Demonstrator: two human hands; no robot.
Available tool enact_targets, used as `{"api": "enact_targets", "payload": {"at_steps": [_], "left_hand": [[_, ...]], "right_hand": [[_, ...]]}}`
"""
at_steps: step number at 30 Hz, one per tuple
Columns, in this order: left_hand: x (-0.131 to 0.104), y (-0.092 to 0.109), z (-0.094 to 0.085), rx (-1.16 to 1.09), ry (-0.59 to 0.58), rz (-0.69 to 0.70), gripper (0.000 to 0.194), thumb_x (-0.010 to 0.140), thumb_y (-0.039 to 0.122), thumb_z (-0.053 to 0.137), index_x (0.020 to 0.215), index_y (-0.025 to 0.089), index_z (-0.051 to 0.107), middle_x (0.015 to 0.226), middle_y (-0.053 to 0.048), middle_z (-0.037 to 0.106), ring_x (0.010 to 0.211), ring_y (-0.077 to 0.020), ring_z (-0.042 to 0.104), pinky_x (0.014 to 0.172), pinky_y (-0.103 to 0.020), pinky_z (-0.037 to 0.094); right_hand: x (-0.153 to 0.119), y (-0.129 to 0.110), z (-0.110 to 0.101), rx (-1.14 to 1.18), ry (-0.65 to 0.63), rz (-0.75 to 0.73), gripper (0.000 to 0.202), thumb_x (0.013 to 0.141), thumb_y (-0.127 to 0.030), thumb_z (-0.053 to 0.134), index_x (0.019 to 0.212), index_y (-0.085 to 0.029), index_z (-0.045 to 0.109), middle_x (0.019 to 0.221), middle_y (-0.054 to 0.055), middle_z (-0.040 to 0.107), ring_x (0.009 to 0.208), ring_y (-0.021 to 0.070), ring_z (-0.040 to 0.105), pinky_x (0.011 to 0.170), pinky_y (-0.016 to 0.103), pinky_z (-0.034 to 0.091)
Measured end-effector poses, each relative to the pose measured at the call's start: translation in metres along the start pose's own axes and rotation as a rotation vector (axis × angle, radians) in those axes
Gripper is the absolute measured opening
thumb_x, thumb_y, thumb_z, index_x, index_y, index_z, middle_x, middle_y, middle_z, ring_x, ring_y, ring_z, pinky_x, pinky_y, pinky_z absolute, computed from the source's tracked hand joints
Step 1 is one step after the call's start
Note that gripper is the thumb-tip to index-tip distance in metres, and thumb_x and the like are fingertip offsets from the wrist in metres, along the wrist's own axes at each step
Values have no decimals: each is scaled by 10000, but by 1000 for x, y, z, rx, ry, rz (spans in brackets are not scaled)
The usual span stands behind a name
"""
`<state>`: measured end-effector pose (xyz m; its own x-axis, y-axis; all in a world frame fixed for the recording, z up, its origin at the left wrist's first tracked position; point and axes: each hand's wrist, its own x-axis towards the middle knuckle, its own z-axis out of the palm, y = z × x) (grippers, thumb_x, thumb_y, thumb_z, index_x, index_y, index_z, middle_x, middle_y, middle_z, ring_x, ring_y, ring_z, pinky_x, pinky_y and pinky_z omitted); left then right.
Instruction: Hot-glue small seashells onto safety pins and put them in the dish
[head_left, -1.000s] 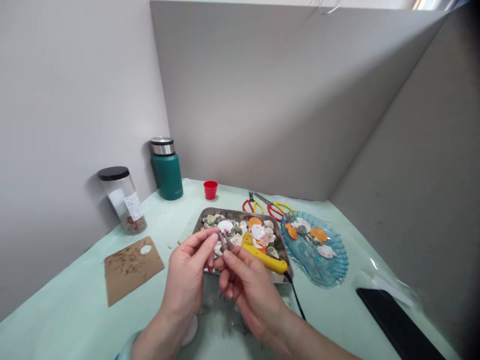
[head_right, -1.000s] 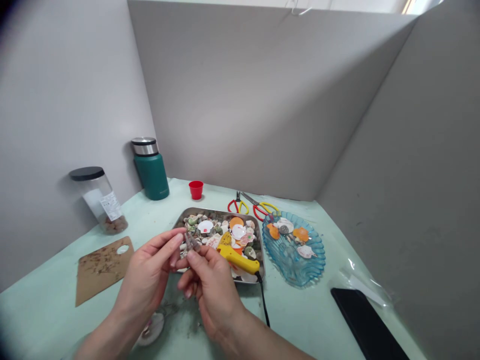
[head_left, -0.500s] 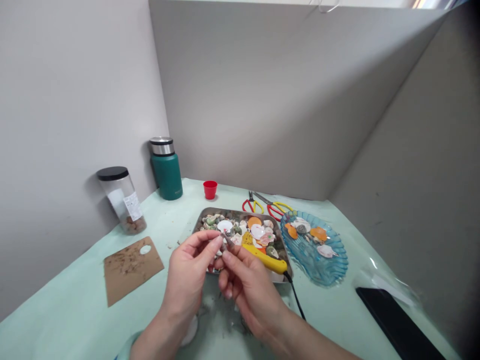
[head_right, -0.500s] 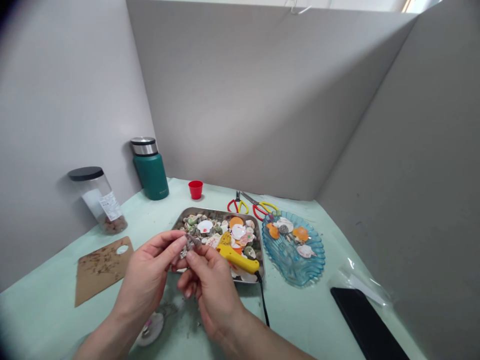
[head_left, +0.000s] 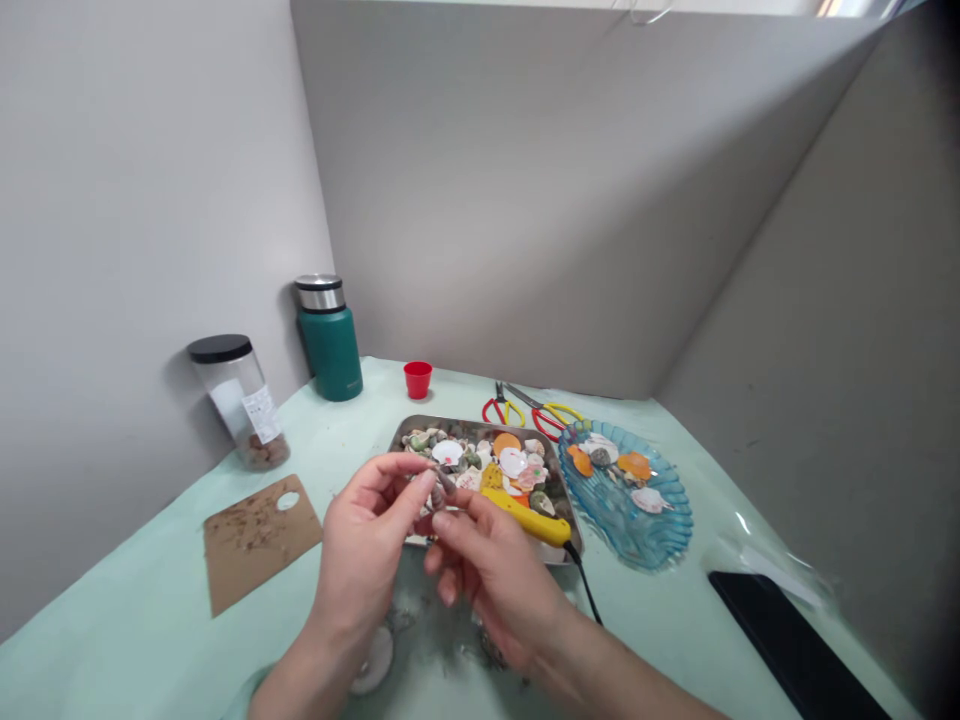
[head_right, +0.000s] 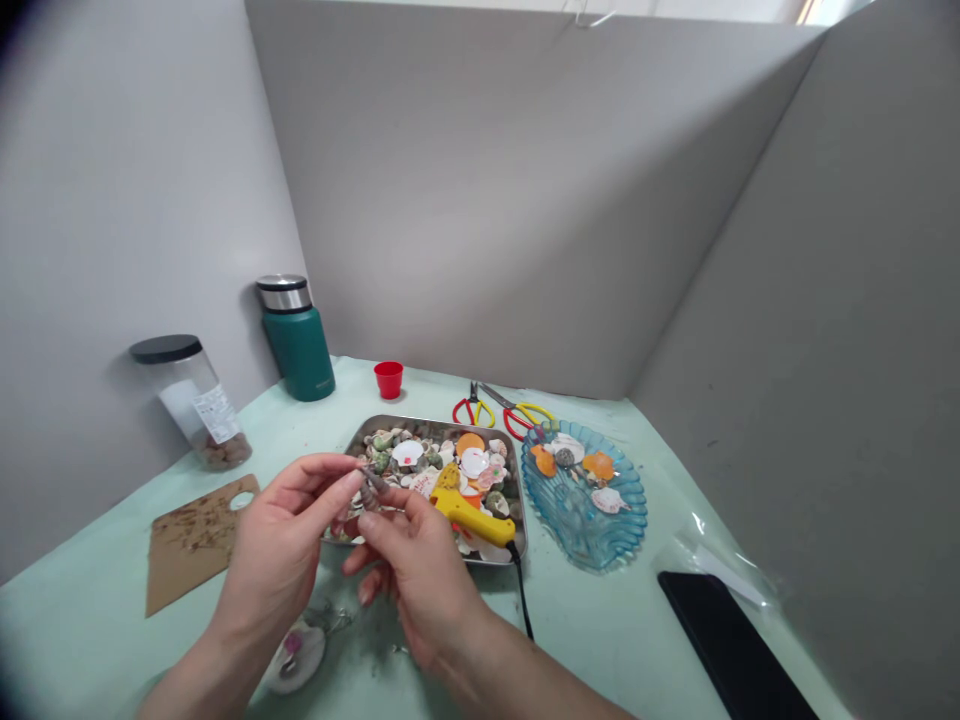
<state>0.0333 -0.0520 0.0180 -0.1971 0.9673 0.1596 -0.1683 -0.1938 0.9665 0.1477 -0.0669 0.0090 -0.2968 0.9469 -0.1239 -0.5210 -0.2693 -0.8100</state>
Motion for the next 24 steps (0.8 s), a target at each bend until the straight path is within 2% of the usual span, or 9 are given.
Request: {"api": "enact_targets", "payload": {"at_steps": [3, 7, 9, 11, 14, 17, 20, 24], "left_hand": [[0, 1, -1, 81, 47, 74, 158, 710, 253, 680, 851, 199, 636, 801, 13, 665, 654, -82, 560, 564, -154, 434], [-1, 2, -1, 132, 52, 104, 156, 726, 266, 664, 864, 200, 634, 828, 3, 673, 687, -93, 563, 583, -165, 427], [-1, 3, 0, 163, 38, 103, 160, 732, 270, 658, 873, 200, 631, 844, -4, 673, 718, -108, 570, 597, -180, 430], [-2, 4, 1, 200, 18, 104, 162, 734, 269, 655, 879, 199, 629, 848, -12, 673, 748, -127, 577, 619, -198, 436], [-5, 6, 4, 239, -25, 104, 154, 731, 264, 652, 866, 193, 634, 803, -15, 668, 728, -138, 573, 634, -221, 441], [-7, 6, 5, 246, -62, 89, 139, 729, 263, 652, 848, 194, 639, 762, -12, 661, 696, -138, 566, 629, -228, 440], [-6, 5, 6, 214, -88, 75, 132, 724, 258, 658, 842, 201, 641, 794, -14, 665, 712, -138, 569, 620, -221, 432], [-3, 4, 5, 135, -126, 10, 127, 706, 255, 679, 814, 200, 642, 745, 10, 641, 616, -99, 517, 551, -192, 400]], "right_hand": [[-2, -7, -1, -42, 22, 58, 401, 725, -213, 658, 1074, -133, 478, 928, 65, 595, 641, 113, 586, 386, 161, 416], [-3, -16, -3, -185, 154, 36, 444, 722, -228, 641, 1128, -170, 471, 1092, 89, 540, 805, 157, 588, 423, 179, 414], [-3, -21, -6, -377, 225, -59, 379, 746, -260, 618, 1102, -187, 513, 1082, 73, 554, 810, 155, 574, 459, 190, 415], [-3, -26, -10, -596, 250, -244, 274, 785, -277, 580, 1047, -202, 563, 1012, 49, 586, 789, 146, 562, 531, 212, 435], [-3, -35, -13, -837, 182, -581, 163, 834, -244, 529, 970, -221, 615, 947, 29, 604, 817, 147, 557, 639, 243, 448], [-4, -43, -15, -952, 98, -779, 140, 846, -194, 518, 902, -227, 642, 908, 31, 612, 851, 160, 553, 700, 271, 442], [-3, -46, -15, -996, 66, -817, 137, 847, -184, 520, 853, -227, 650, 833, 31, 613, 806, 167, 554, 719, 301, 437], [-2, -48, -19, -1038, 23, -818, 144, 849, -189, 514, 839, -223, 654, 788, 28, 610, 770, 165, 552, 707, 305, 431]]}}
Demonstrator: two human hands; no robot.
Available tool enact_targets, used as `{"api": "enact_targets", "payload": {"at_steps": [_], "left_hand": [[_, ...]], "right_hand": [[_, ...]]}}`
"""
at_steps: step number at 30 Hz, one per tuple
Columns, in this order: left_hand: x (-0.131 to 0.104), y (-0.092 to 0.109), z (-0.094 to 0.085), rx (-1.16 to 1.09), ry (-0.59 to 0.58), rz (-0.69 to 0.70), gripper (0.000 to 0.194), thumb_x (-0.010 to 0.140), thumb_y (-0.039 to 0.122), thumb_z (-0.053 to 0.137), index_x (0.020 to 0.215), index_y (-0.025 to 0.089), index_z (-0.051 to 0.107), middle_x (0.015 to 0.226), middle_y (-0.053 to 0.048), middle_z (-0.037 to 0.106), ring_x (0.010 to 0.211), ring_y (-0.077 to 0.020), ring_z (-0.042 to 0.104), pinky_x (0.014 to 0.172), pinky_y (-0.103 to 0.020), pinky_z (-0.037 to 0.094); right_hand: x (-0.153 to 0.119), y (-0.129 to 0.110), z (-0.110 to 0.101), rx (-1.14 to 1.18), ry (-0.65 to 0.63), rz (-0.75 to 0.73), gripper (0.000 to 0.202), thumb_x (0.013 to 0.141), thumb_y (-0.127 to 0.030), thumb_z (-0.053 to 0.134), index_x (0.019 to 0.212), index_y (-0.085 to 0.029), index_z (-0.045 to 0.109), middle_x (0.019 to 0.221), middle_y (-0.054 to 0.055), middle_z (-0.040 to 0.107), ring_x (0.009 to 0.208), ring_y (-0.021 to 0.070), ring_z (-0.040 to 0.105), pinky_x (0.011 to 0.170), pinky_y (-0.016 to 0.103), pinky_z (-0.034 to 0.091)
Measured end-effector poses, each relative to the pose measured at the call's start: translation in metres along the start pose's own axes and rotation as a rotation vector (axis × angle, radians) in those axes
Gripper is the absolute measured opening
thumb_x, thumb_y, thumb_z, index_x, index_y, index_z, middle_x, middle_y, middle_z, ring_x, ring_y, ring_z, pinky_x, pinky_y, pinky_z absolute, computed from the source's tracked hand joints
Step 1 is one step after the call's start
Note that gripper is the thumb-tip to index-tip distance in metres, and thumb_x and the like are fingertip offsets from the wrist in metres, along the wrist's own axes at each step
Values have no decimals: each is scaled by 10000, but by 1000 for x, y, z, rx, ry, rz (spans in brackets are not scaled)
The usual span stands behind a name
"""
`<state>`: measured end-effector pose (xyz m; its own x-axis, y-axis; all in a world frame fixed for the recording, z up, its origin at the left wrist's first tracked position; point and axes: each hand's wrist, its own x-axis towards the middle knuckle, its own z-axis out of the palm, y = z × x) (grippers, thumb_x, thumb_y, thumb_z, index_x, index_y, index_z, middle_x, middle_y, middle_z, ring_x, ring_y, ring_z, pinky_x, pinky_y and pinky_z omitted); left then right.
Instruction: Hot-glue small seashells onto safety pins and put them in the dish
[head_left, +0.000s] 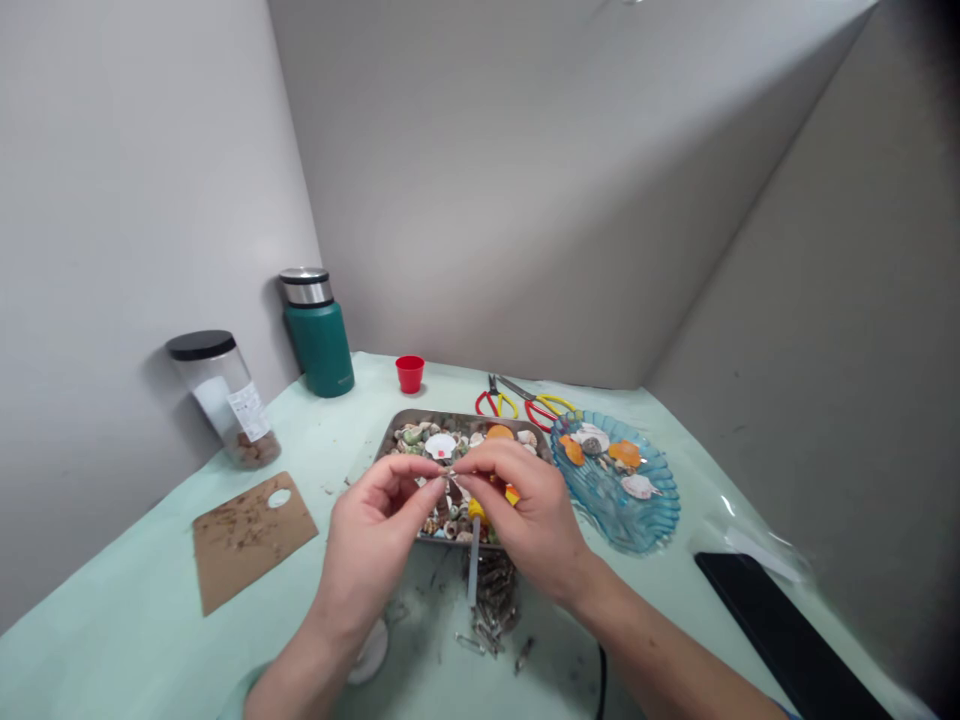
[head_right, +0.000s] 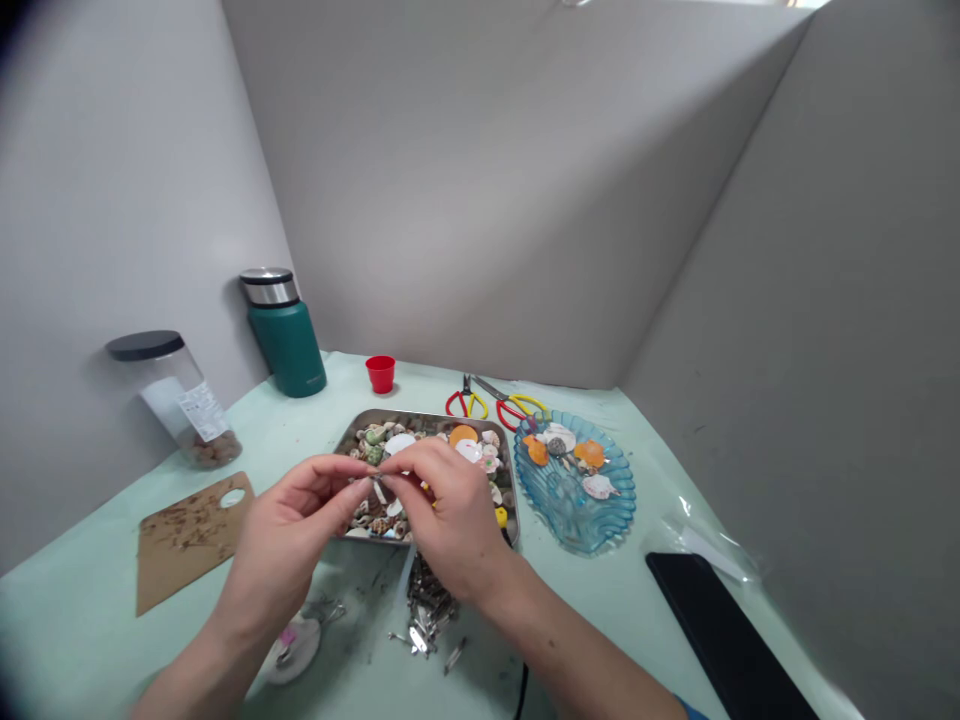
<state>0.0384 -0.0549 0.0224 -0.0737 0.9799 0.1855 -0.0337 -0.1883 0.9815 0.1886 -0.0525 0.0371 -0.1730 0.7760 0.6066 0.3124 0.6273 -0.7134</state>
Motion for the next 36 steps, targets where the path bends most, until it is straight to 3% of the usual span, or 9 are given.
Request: {"api": "enact_targets", "payload": {"at_steps": [7, 12, 20, 26, 36], "left_hand": [[4, -3, -3, -142, -91, -139, 140, 696, 253, 694, 784, 172, 621, 720, 27, 594, 542, -60, 436, 466, -167, 340], [4, -2, -2, -182, -83, -170, 174, 669, 242, 710, 797, 164, 621, 719, 26, 589, 513, -56, 430, 453, -173, 336], [4, 0, -2, -142, -101, -197, 175, 680, 278, 690, 796, 152, 652, 678, 13, 582, 493, -63, 414, 458, -189, 324], [3, -1, -1, -166, -82, -200, 262, 748, 394, 608, 832, 149, 648, 485, 44, 477, 475, -88, 401, 457, -192, 321], [5, -3, -1, 0, -130, -197, 280, 703, 416, 654, 811, 158, 670, 574, 27, 528, 491, -90, 375, 460, -202, 310]], "right_hand": [[-1, 6, -1, -20, -35, 75, 128, 838, -179, 523, 816, -212, 645, 750, 0, 615, 681, 133, 547, 652, 260, 405], [0, 7, 1, -23, -63, 79, 139, 847, -192, 506, 816, -208, 640, 718, -7, 606, 655, 126, 536, 627, 248, 391], [-3, 11, 5, 30, -15, 191, 109, 839, -228, 528, 806, -200, 628, 704, -10, 593, 624, 117, 517, 582, 232, 393], [-4, 12, 7, 113, 3, 259, 107, 834, -230, 531, 795, -191, 623, 664, -20, 571, 581, 105, 488, 543, 218, 383], [-6, 11, 9, 146, 5, 306, 116, 830, -257, 536, 801, -191, 626, 656, -20, 559, 570, 106, 479, 529, 216, 379]]}}
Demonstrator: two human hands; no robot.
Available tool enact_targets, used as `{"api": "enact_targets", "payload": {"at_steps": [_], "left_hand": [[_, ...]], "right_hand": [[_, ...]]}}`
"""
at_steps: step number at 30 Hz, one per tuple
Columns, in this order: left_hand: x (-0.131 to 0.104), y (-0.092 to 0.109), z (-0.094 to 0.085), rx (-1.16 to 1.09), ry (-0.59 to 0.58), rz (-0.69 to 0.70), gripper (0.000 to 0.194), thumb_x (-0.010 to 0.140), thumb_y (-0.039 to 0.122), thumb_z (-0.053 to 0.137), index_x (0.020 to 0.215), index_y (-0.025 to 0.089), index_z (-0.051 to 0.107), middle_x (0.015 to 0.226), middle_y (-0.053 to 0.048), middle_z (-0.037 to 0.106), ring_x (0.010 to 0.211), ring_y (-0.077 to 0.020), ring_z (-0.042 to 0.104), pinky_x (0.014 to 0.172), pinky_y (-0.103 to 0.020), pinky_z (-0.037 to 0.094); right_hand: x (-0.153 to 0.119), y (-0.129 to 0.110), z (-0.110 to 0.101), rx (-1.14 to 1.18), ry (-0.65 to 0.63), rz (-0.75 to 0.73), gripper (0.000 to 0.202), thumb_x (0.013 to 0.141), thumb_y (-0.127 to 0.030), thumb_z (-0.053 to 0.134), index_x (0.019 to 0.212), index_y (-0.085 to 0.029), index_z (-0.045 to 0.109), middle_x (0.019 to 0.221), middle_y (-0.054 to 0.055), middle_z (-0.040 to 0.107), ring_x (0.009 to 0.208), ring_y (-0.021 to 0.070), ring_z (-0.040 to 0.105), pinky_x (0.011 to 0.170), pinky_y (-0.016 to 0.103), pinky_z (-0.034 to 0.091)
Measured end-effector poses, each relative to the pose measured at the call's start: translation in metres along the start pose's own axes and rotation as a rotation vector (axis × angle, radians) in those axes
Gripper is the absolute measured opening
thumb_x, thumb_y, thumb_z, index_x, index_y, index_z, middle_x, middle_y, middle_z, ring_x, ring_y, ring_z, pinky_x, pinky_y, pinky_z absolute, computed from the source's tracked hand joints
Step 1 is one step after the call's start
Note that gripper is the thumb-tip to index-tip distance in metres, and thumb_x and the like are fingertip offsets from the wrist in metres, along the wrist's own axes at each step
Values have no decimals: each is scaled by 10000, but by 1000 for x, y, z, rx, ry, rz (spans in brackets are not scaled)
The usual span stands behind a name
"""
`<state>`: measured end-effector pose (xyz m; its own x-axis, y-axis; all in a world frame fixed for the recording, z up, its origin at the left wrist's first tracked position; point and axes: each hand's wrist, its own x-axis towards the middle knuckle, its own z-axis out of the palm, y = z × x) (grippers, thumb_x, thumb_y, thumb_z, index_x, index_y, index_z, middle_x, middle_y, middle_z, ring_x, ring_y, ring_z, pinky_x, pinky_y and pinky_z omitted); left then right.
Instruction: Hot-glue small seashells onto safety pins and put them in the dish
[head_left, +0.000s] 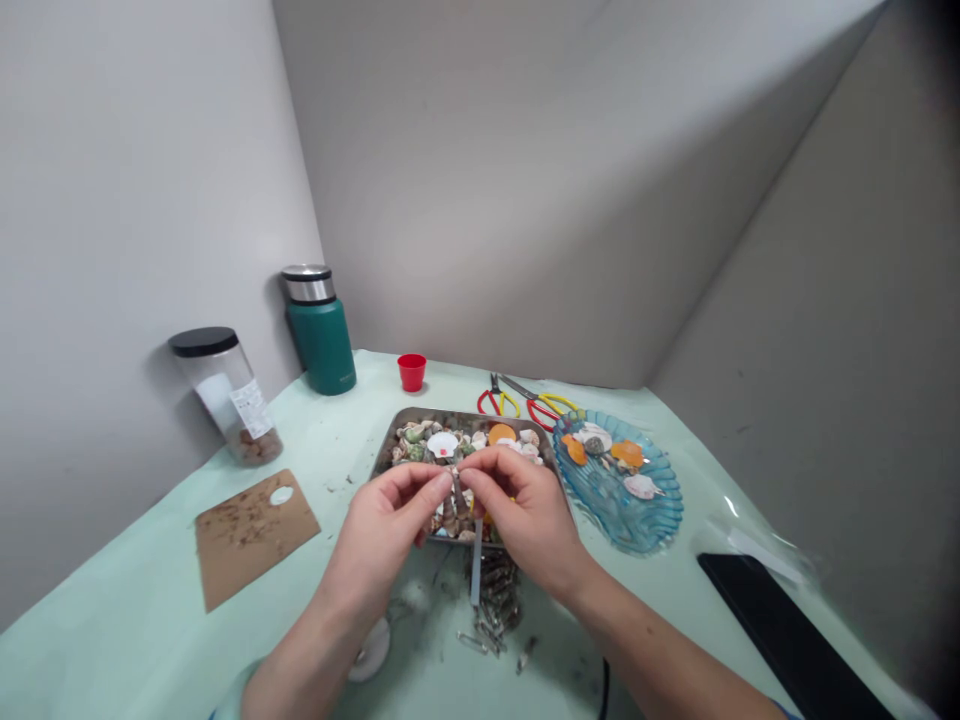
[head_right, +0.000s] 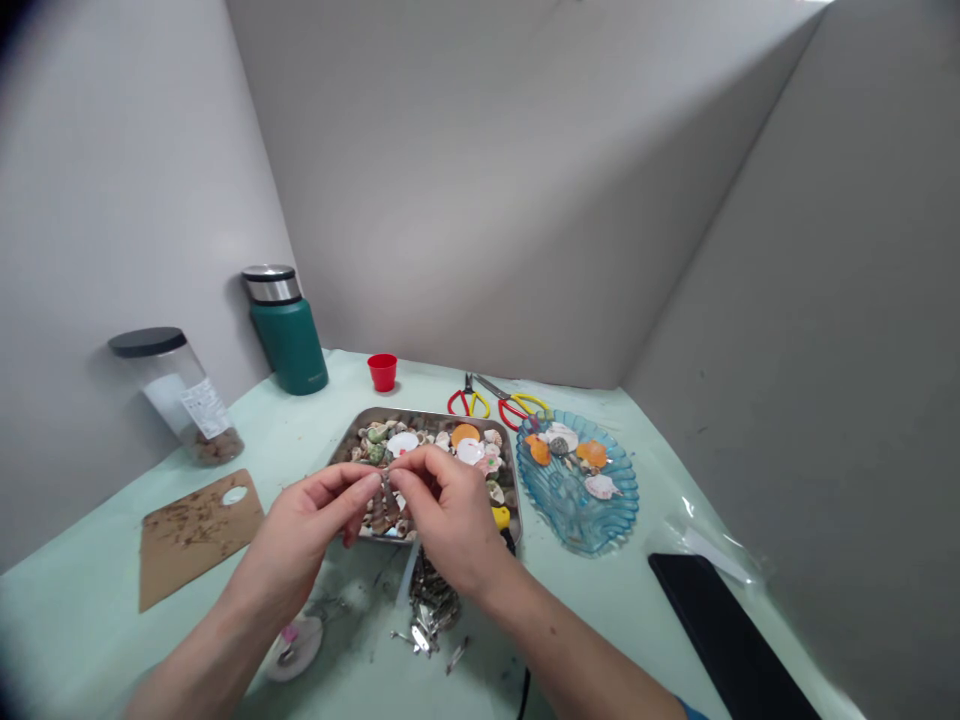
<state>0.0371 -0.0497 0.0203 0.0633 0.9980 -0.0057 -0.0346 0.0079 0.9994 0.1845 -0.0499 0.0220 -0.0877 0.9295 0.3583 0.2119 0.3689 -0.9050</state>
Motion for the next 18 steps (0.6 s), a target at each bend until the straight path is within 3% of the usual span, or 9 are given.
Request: {"api": "enact_targets", "payload": {"at_steps": [6, 18], "left_hand": [[-1, 0, -2, 9, 9, 3, 256, 703, 404, 661, 795, 166, 681, 659, 8, 585, 504, -81, 378, 476, -198, 313], [0, -1, -2, 17, 21, 1, 296, 696, 428, 658, 814, 158, 691, 540, 30, 509, 488, -84, 364, 455, -195, 301]], "right_hand": [[0, -2, 0, 14, -4, 24, 115, 823, -260, 545, 790, -189, 628, 645, -20, 558, 562, 104, 474, 521, 213, 372], [1, -1, 0, 15, 5, 23, 105, 825, -251, 539, 797, -187, 618, 675, -17, 565, 587, 105, 487, 542, 215, 388]]}}
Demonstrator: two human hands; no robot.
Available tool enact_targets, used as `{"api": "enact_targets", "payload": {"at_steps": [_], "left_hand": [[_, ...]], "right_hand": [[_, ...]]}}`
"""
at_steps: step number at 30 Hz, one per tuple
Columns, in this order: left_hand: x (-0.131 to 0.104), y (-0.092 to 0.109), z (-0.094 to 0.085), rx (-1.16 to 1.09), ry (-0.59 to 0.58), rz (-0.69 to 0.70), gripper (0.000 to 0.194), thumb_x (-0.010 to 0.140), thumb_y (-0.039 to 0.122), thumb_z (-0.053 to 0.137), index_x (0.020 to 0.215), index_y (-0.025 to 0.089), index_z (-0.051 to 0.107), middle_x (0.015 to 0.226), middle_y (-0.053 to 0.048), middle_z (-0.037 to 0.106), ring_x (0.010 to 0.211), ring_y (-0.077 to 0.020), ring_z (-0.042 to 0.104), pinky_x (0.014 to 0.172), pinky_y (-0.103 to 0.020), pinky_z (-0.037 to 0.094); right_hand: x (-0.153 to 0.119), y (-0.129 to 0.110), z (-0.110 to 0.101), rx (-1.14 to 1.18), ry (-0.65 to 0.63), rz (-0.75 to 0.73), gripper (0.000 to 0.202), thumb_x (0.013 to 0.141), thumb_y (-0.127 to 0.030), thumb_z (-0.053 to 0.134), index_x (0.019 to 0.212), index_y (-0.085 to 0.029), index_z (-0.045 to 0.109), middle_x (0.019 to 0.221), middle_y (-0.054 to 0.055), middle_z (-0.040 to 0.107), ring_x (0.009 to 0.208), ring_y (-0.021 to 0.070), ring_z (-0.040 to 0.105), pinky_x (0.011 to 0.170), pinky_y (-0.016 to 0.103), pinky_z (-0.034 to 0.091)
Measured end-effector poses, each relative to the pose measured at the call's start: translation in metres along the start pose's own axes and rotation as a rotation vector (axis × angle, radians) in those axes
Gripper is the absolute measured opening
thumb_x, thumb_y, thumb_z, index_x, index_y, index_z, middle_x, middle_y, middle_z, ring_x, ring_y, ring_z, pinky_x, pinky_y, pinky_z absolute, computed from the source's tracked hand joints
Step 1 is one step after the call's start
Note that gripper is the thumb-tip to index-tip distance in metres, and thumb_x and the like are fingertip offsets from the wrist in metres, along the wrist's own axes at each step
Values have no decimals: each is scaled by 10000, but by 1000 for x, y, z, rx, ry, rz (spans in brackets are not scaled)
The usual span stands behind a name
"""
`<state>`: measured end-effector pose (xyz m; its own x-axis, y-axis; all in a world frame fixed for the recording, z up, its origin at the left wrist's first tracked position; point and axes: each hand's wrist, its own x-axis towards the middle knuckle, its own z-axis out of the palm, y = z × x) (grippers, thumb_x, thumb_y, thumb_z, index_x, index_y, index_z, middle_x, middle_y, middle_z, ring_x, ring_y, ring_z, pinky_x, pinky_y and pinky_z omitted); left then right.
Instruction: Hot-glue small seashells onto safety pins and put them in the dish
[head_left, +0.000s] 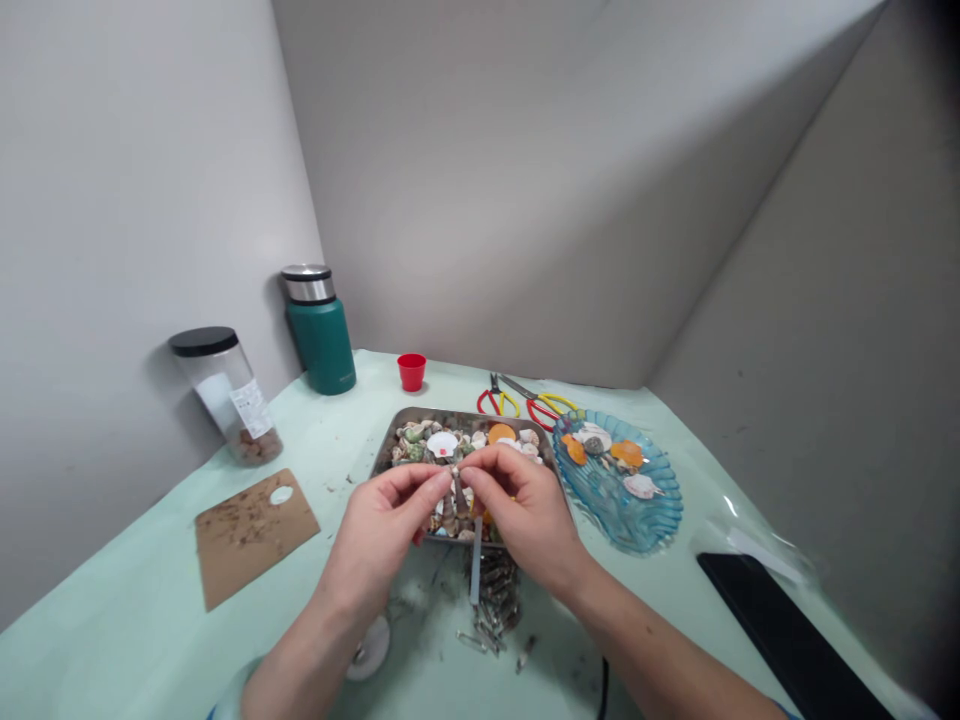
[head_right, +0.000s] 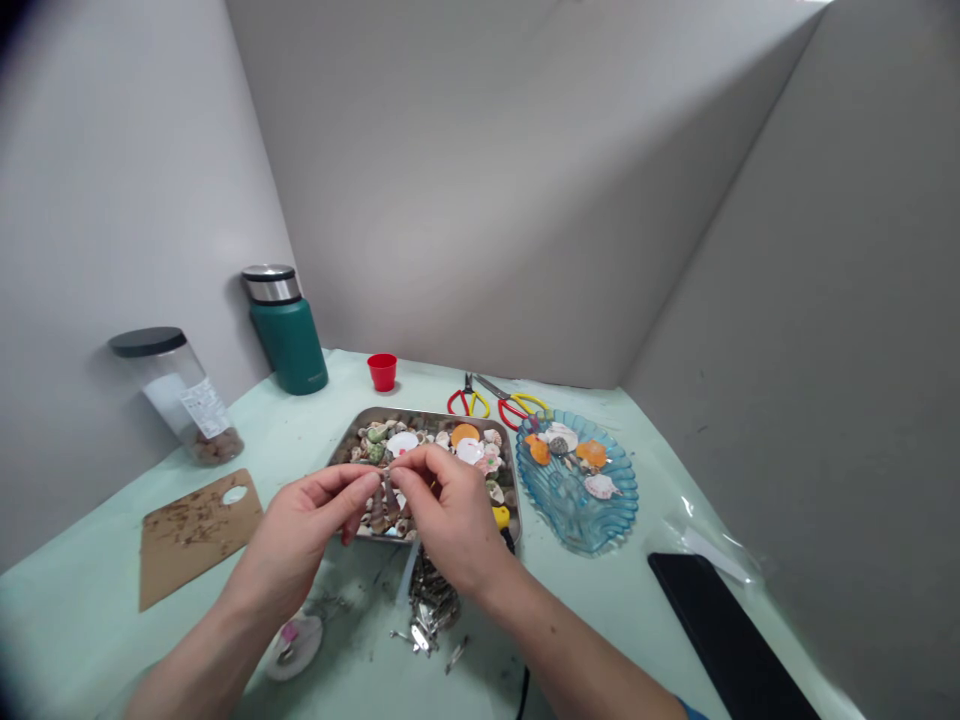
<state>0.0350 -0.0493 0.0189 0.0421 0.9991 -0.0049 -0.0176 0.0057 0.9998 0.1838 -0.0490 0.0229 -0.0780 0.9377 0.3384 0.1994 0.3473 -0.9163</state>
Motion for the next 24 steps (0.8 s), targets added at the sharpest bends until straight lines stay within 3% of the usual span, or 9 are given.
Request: {"api": "enact_targets", "payload": {"at_steps": [4, 10, 20, 24], "left_hand": [[-1, 0, 1, -47, 2, 4, 328, 730, 457, 612, 853, 161, 682, 480, 45, 454, 485, -98, 372, 454, -198, 310], [1, -1, 1, -52, 9, 27, 272, 743, 418, 623, 851, 169, 642, 545, 46, 501, 497, -83, 377, 463, -186, 315], [8, -6, -2, 4, 34, 76, 227, 708, 364, 674, 821, 167, 661, 630, 25, 583, 507, -68, 395, 469, -184, 309], [12, -11, -5, -49, 30, 39, 247, 697, 366, 683, 827, 158, 657, 621, 25, 584, 487, -57, 396, 453, -175, 305]], "right_hand": [[2, 0, 0, 96, -3, 66, 106, 813, -259, 552, 781, -173, 605, 649, -25, 551, 565, 94, 484, 539, 210, 397], [8, 10, -3, 268, 7, 197, 156, 799, -319, 577, 794, -164, 590, 606, -39, 524, 519, 71, 450, 497, 192, 365], [8, 9, -2, 263, -27, 211, 145, 779, -302, 589, 774, -157, 596, 603, -44, 511, 506, 60, 442, 469, 183, 338], [11, 13, -4, 241, -69, 245, 195, 794, -332, 555, 888, -167, 601, 645, -23, 566, 499, 69, 459, 434, 185, 318]]}}
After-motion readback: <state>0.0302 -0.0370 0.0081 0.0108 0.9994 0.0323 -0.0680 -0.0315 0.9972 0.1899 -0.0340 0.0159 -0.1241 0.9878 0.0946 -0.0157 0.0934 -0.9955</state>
